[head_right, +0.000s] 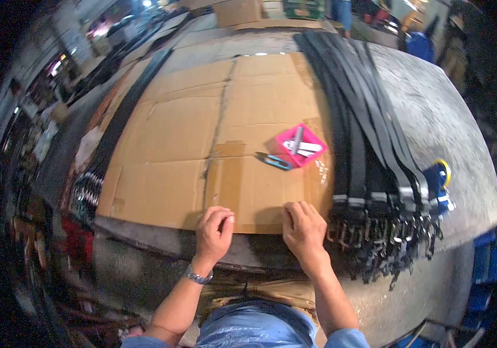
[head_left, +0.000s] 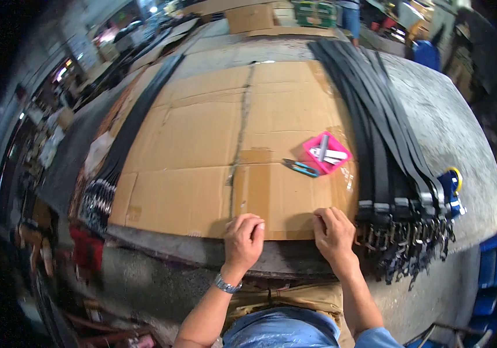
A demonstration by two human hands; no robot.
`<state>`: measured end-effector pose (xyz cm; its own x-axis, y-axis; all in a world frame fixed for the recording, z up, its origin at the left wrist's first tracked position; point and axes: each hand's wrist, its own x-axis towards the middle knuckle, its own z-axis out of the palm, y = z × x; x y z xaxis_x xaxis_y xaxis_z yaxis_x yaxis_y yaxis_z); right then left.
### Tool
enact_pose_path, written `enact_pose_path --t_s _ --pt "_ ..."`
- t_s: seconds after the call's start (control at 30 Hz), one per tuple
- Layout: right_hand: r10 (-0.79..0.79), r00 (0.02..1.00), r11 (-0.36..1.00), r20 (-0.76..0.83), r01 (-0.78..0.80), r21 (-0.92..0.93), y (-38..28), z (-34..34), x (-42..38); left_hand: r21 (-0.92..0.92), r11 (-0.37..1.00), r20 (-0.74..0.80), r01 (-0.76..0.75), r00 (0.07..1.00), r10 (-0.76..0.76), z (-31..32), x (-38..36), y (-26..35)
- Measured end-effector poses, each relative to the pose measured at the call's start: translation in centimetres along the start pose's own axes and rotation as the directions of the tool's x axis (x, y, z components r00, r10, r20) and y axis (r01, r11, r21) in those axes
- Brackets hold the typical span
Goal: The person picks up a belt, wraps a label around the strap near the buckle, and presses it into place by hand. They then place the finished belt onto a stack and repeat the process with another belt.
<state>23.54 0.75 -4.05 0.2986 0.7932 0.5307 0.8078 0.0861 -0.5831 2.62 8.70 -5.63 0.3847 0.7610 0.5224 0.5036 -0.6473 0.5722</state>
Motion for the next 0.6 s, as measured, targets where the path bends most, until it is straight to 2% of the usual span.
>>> enact_pose_path --t_s 0.1,0.6 --pt "-0.018 1.0 0.996 -0.006 0.018 -0.082 0.0 0.7 -0.2 -0.004 1.0 -0.014 -0.007 1.0 0.007 -0.1 -0.1 -0.2" --pt "-0.067 0.997 0.986 -0.034 0.061 -0.154 -0.2 0.8 -1.1 0.002 1.0 -0.03 -0.027 0.999 0.027 0.1 -0.8 -0.5"
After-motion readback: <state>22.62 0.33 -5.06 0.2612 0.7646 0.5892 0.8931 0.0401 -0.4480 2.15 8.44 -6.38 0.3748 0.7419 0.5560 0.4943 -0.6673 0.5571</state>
